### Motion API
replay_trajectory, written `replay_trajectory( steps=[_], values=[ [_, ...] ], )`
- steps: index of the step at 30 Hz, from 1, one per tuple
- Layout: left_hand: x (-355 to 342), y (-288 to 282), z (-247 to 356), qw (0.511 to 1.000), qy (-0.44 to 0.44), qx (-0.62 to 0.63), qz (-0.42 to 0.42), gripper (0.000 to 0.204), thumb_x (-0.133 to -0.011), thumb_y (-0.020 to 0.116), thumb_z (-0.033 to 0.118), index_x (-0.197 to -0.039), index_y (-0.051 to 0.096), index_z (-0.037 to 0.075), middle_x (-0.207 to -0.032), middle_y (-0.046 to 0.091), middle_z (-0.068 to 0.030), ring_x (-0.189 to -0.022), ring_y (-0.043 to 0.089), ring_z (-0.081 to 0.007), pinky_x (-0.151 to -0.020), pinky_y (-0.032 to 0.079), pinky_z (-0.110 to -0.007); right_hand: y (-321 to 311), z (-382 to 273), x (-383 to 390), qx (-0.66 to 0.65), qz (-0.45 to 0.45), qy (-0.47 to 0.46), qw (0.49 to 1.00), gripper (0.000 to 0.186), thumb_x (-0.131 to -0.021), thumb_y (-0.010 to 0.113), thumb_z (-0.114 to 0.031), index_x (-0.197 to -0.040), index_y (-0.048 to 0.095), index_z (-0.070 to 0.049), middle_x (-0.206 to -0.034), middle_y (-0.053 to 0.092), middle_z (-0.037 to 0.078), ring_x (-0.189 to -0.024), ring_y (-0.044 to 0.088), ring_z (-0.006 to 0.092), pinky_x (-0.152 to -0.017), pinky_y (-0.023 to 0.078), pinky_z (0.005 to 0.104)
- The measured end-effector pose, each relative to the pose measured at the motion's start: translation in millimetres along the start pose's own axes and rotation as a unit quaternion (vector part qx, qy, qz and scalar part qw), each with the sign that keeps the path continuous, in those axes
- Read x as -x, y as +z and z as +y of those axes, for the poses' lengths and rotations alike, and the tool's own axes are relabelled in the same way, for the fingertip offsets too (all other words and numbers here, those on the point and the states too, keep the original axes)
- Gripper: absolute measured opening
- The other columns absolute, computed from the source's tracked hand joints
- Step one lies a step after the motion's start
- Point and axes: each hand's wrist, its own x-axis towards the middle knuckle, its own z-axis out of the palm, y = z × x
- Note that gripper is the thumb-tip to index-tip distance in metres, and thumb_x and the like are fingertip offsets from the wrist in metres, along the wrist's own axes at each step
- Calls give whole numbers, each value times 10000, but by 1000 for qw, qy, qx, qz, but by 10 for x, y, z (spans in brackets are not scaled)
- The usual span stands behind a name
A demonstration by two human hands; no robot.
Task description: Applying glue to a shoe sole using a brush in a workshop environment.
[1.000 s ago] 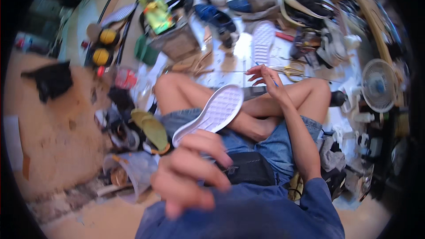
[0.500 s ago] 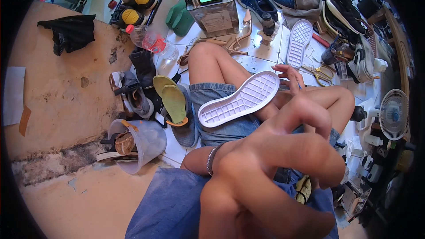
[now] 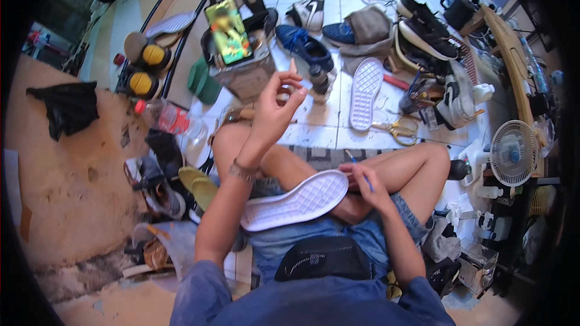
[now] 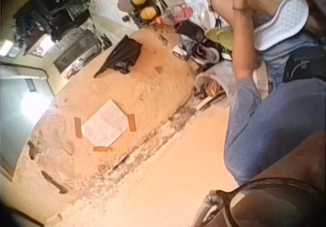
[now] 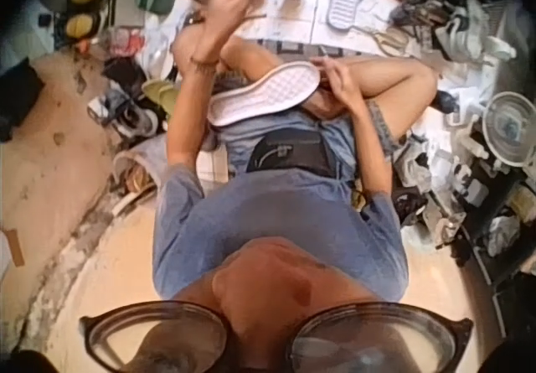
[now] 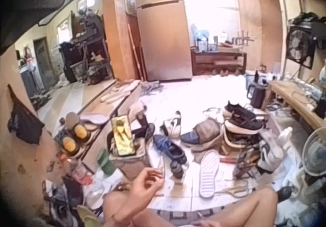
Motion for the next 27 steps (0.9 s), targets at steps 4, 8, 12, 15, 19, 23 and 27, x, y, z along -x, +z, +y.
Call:
replay_trajectory(
  steps=[4,8,12,15,19,23,27],
  values=[
    [-567,150,-1197,984,-55,-168,24,858,-682,883,422,-1314,469,17,-1305,478,-202,-1168,505,-286,-960,436,-372,-136,113,-96,-1,53,-48,997,494,-1068,388,-374,-1159,628,48,-1077,690,134,-942,669,171,-822,547,304],
    [-806,461,-1402,983,37,-176,22,652,-724,872,350,-1230,575,67,-1116,636,-117,-990,609,-194,-892,479,-331,-233,145,-171,-124,79,-1,989,563,-1051,380,-475,-1166,592,33,-1138,664,167,-882,664,168,-765,565,293],
    [-888,512,-1530,999,-25,-43,-16,284,-846,771,219,-932,566,42,-787,633,-29,-707,577,-112,-686,487,-276,-287,205,-289,-172,60,2,983,581,-1043,381,-499,-1146,576,39,-1132,658,186,-874,666,187,-766,565,316],
    [-945,554,-1600,998,34,-55,-28,259,-828,760,183,-909,562,38,-765,629,-28,-690,570,-115,-658,482,-287,-322,155,-381,-171,58,8,984,586,-1047,342,-510,-1086,583,23,-1085,667,190,-831,663,196,-763,562,330],
    [-708,534,-1432,994,-27,-55,-91,214,-848,735,154,-939,592,24,-750,638,-1,-692,575,-65,-634,475,-256,-329,102,-460,-170,78,3,982,563,-1058,335,-481,-1079,590,20,-1017,685,170,-796,657,168,-725,559,304],
    [-318,555,-1424,986,-53,4,-161,249,-817,757,156,-957,585,43,-704,619,-8,-615,597,-81,-551,474,-261,-330,31,-524,-96,118,-71,986,532,-1070,322,-452,-1080,592,6,-965,697,141,-753,649,137,-666,542,260],
    [-166,541,-1322,987,-52,-57,-142,274,-840,751,196,-945,553,37,-698,643,-61,-615,607,-93,-553,483,-298,-166,-556,-897,110,127,-130,977,417,-1077,381,-325,-953,612,0,-805,672,88,-623,601,109,-576,487,260]
  ],
)
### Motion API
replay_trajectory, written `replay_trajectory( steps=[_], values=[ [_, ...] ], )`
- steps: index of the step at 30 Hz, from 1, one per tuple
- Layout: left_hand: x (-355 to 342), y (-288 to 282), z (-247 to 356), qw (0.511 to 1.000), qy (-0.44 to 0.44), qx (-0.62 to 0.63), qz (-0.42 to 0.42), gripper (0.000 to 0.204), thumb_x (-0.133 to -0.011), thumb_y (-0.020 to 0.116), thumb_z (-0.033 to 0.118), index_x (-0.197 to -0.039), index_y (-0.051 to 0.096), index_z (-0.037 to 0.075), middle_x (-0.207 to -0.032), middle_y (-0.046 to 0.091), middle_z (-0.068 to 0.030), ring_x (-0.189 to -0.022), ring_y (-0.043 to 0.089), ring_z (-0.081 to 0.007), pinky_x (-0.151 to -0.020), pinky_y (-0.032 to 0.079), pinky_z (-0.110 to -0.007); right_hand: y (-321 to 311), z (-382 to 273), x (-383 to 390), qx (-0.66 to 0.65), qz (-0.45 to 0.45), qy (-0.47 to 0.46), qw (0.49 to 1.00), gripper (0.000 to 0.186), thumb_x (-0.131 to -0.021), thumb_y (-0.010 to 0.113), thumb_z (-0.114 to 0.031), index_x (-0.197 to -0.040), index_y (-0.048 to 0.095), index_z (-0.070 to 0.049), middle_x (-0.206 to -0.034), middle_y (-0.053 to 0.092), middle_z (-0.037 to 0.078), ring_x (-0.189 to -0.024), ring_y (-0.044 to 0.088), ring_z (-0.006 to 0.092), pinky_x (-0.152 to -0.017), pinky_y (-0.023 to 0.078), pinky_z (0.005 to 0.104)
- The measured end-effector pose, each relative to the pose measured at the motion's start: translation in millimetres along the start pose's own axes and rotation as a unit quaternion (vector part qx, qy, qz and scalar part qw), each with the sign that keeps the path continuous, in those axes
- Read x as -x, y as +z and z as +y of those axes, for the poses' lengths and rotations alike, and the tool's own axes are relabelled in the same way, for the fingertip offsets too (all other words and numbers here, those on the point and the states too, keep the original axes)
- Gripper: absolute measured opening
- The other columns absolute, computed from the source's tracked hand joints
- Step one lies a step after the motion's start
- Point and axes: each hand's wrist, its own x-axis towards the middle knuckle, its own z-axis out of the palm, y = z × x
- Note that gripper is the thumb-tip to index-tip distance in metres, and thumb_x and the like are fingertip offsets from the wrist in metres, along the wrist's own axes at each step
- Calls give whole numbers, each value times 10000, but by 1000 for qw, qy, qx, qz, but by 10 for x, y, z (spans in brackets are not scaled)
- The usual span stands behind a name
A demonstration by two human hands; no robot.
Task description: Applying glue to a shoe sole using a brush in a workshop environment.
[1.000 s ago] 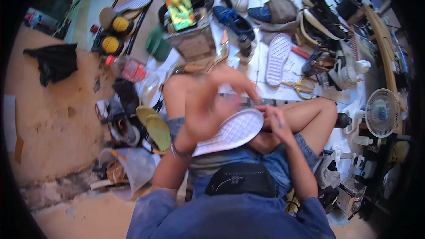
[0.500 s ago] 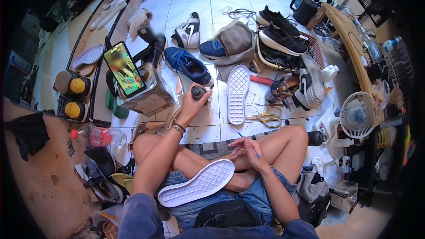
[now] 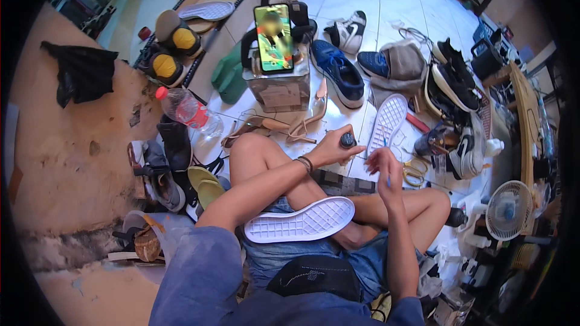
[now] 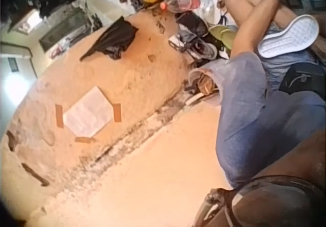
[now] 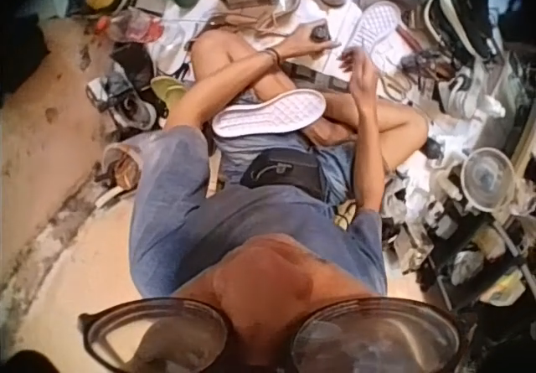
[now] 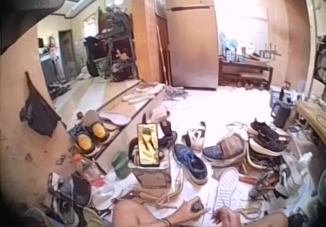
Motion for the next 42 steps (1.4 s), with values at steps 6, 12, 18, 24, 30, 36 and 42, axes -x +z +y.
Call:
replay_trajectory(
  steps=[6,12,18,24,30,36,42],
  values=[
    [-5,-7,-376,997,62,-8,49,304,-789,740,222,-920,526,49,-691,620,-164,-651,648,-264,-607,490,-379,392,-449,-630,485,-105,-78,864,593,-868,601,-611,-754,701,-37,-684,667,204,-648,667,399,-588,519,474],
    [-86,-21,-284,996,76,-41,20,326,-760,741,173,-990,543,54,-850,664,-208,-826,671,-390,-705,512,-421,418,-376,-760,547,-114,-101,823,609,-853,605,-621,-760,728,-32,-698,680,211,-649,694,366,-579,536,458],
    [-85,-68,-145,993,110,-48,-8,376,-756,750,145,-1073,571,51,-976,683,-218,-963,685,-365,-792,526,-395,449,-254,-885,567,-136,-142,800,539,-885,595,-489,-672,712,-8,-681,673,229,-616,687,362,-568,544,451],
    [-105,-91,-261,992,111,-62,-18,371,-793,717,175,-1106,570,39,-993,686,-220,-951,694,-336,-785,526,-400,373,-294,-1021,515,-253,-153,805,574,-929,551,-476,-697,682,33,-684,647,270,-683,671,417,-653,538,478],
    [-106,-147,-225,992,-24,-64,-105,332,-781,756,216,-997,616,6,-946,690,-155,-826,642,-185,-741,527,-362,287,-316,-1273,515,-407,-155,738,525,-938,551,-463,-832,649,41,-791,665,264,-774,665,418,-722,525,472],
    [-58,-49,-299,996,-4,-18,-92,384,-834,767,340,-990,655,8,-919,693,-143,-823,638,-183,-724,526,-361,174,-453,-1429,503,-492,-373,605,398,-910,588,-421,-1046,554,-49,-1026,621,84,-1006,620,237,-773,491,427],
    [-125,-151,-175,994,-18,16,-111,325,-853,774,306,-938,570,67,-800,628,-25,-755,586,-111,-643,493,-295,-72,-716,-1649,385,-378,-317,780,289,-815,722,-249,-1066,633,-135,-980,649,106,-937,625,339,-780,502,454]
  ],
)
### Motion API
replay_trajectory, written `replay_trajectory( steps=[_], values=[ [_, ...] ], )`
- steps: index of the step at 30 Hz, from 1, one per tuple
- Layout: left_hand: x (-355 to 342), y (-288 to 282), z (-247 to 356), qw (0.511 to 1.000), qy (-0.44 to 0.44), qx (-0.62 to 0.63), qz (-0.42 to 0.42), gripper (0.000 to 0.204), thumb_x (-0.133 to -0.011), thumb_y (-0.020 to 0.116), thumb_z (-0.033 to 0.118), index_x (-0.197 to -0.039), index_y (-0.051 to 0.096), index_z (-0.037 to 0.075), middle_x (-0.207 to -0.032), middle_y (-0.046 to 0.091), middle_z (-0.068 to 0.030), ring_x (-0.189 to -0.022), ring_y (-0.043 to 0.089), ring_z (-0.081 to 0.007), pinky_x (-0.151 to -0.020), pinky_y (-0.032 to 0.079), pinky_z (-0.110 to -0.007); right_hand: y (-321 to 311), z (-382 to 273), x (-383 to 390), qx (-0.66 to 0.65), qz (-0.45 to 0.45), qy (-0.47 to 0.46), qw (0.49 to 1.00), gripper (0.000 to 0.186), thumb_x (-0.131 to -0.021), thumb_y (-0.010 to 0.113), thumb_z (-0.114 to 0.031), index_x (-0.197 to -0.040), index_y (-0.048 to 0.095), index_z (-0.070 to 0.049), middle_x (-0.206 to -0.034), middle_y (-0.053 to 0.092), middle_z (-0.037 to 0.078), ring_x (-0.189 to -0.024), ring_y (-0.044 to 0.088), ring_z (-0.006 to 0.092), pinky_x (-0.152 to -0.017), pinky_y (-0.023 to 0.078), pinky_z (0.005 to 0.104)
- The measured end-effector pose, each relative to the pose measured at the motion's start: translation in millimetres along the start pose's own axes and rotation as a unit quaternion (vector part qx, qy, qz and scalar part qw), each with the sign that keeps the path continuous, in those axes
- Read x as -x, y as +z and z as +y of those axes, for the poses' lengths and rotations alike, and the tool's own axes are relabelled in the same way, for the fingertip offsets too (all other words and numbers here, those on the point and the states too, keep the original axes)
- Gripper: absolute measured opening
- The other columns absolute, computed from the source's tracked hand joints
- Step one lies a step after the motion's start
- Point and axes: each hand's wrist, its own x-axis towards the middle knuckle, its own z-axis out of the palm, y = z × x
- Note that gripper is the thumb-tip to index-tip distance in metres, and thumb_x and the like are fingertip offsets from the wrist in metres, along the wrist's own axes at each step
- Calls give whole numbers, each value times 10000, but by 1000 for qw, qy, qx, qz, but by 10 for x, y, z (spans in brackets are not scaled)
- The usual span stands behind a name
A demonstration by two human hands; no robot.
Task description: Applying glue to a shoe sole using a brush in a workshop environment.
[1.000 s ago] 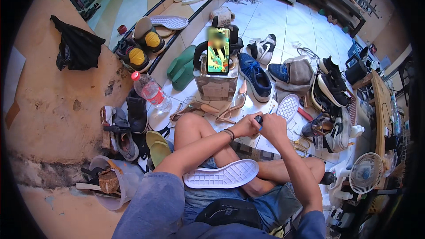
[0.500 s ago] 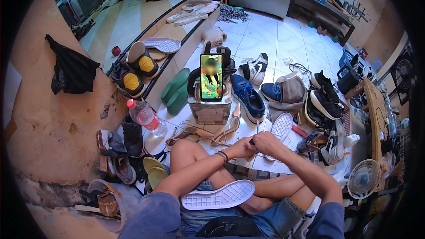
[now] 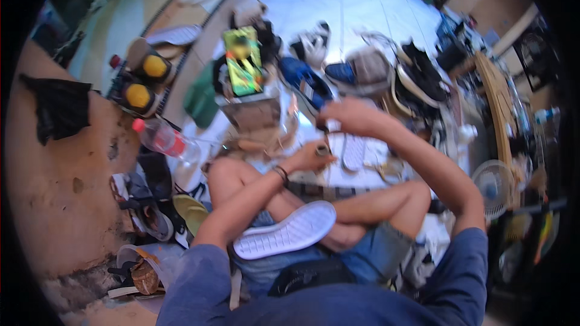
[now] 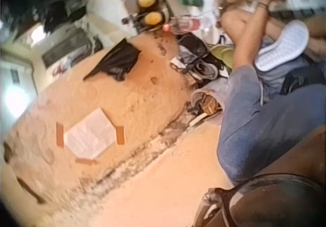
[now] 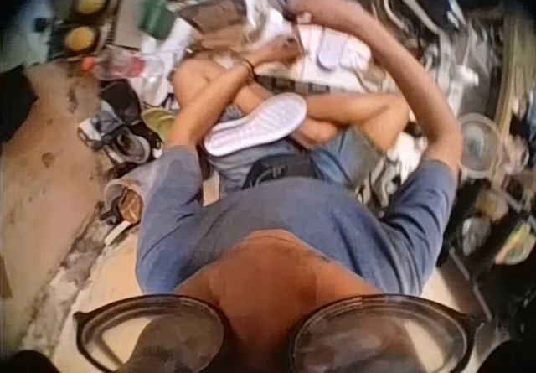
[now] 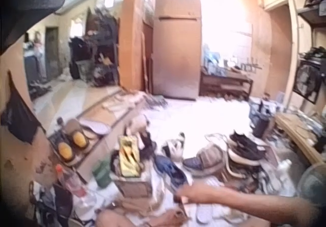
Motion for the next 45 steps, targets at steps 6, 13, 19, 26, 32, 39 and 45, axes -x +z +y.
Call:
replay_trajectory(
  steps=[6,13,19,26,32,39,45],
  values=[
    [-128,-254,-109,989,103,-91,-45,290,-796,765,208,-948,574,51,-826,630,-25,-776,575,-81,-684,493,-278,870,-457,1036,-123,178,345,913,355,-780,816,-246,-1054,691,-56,-906,721,113,-733,649,263,-679,517,363],
    [-62,-148,264,990,40,-87,-100,319,-777,795,202,-999,637,37,-908,668,-24,-843,602,-92,-761,497,-266,1687,-579,1335,-146,107,386,905,431,-786,782,-168,-1162,614,-38,-1050,718,134,-985,667,342,-822,526,407],
    [84,-165,392,993,18,-100,-64,424,-732,873,278,-1011,653,46,-946,671,-26,-878,608,-104,-791,496,-271,1564,-732,1400,-270,330,375,823,280,-1041,483,-248,-1104,573,9,-878,721,133,-784,663,219,-731,519,345],
    [154,-250,585,993,5,-101,-53,574,-708,864,413,-1124,671,67,-1058,680,-73,-1011,614,-167,-915,467,-308,1161,-824,1602,-414,384,315,763,403,-1091,350,-342,-1091,599,-25,-649,600,39,-544,434,60,-518,337,223],
    [153,-360,712,997,34,-48,-44,576,-797,812,302,-1283,580,96,-1184,656,-29,-1116,568,-179,-983,459,-372,1020,-874,1572,-315,434,322,780,408,-1081,396,-336,-1003,647,-24,-703,500,-2,-540,410,47,-508,335,226],
    [346,-800,552,931,150,103,316,161,-826,782,61,-947,681,30,-826,698,-39,-719,611,-71,-615,459,-193,667,-913,1156,-360,547,230,720,163,-962,660,-134,-893,606,3,-754,681,61,-633,584,51,-560,442,182],
    [711,-762,585,907,82,143,387,563,-750,851,15,-580,324,114,-543,432,58,-484,383,-26,-472,343,-213,657,-745,674,-250,478,261,801,247,-978,639,-199,-828,582,-11,-645,644,43,-557,593,64,-492,430,215]
  ],
)
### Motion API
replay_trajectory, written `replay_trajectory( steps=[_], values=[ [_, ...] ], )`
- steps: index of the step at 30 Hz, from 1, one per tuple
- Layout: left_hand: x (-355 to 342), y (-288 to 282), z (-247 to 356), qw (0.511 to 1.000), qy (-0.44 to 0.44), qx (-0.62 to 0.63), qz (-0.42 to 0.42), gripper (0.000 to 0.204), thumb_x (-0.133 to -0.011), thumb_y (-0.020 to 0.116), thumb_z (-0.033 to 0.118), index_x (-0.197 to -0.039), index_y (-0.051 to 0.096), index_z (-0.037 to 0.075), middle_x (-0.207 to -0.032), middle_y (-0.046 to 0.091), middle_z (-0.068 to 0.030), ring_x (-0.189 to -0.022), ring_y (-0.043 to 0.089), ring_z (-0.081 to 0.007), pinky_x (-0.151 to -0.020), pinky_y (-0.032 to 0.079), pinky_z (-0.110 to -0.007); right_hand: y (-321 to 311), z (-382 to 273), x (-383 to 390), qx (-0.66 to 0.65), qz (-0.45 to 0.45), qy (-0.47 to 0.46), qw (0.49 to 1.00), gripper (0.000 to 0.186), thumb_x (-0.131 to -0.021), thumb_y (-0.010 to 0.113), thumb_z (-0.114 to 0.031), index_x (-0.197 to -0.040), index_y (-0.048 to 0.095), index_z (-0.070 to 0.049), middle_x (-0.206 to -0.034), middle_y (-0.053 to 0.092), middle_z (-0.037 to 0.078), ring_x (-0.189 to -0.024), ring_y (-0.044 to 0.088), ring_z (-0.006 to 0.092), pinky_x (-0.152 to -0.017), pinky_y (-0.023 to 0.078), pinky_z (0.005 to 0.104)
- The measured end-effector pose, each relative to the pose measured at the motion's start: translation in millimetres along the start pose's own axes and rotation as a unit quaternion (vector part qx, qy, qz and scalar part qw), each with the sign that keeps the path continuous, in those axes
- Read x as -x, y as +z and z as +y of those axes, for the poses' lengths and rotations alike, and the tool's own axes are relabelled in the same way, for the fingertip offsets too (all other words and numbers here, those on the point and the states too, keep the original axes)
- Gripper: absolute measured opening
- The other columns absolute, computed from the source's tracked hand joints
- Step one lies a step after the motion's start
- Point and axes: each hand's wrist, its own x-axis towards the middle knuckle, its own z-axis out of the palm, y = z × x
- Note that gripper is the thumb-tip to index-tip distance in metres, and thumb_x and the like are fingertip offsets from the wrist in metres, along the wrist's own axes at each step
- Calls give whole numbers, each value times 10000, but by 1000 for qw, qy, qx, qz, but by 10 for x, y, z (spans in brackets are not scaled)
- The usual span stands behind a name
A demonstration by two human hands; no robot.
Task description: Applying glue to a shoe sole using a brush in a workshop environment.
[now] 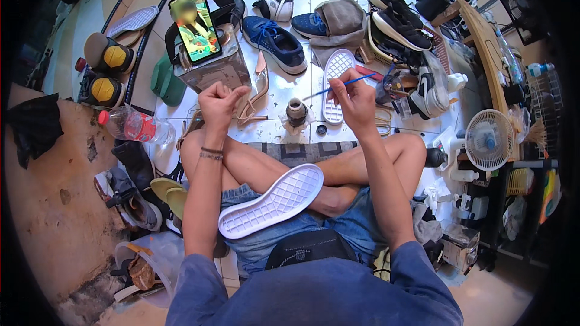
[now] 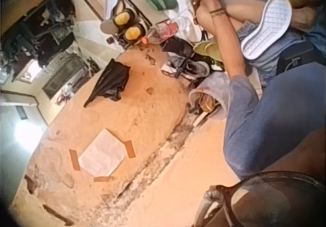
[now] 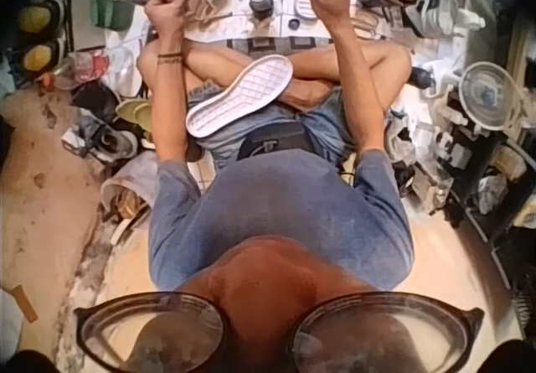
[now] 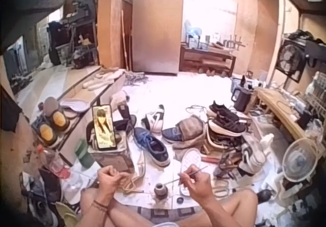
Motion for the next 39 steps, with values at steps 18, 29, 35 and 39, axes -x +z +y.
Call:
replay_trajectory(
  steps=[18,29,35,39],
  values=[
    [-351,28,-179,990,-94,61,-82,498,-1083,376,338,-645,320,108,-575,327,3,-491,303,-82,-453,293,-244,427,345,-260,27,-140,-33,989,266,-994,574,-201,-879,715,-8,-726,641,70,-590,578,161,-556,435,287],
    [498,158,118,922,-155,-172,-311,313,-1057,426,272,-924,543,14,-732,521,-46,-665,493,-139,-638,422,-288,-107,252,-84,-337,-12,130,932,523,-1037,477,-409,-850,642,50,-730,631,91,-626,599,113,-564,472,234],
    [1037,618,28,793,-89,-325,-508,344,-962,544,218,-1195,603,-28,-1034,664,-230,-937,661,-333,-855,509,-402,-159,395,-29,-154,-59,84,983,183,-928,694,-158,-935,676,24,-799,695,66,-687,653,103,-586,503,216],
    [1106,618,-112,794,-135,-208,-555,364,-964,549,136,-1297,566,-8,-1139,672,-135,-991,631,-172,-867,509,-324,-162,253,22,-113,-5,7,994,176,-912,714,-191,-937,693,-18,-833,723,66,-726,679,84,-614,533,239]
  ],
)
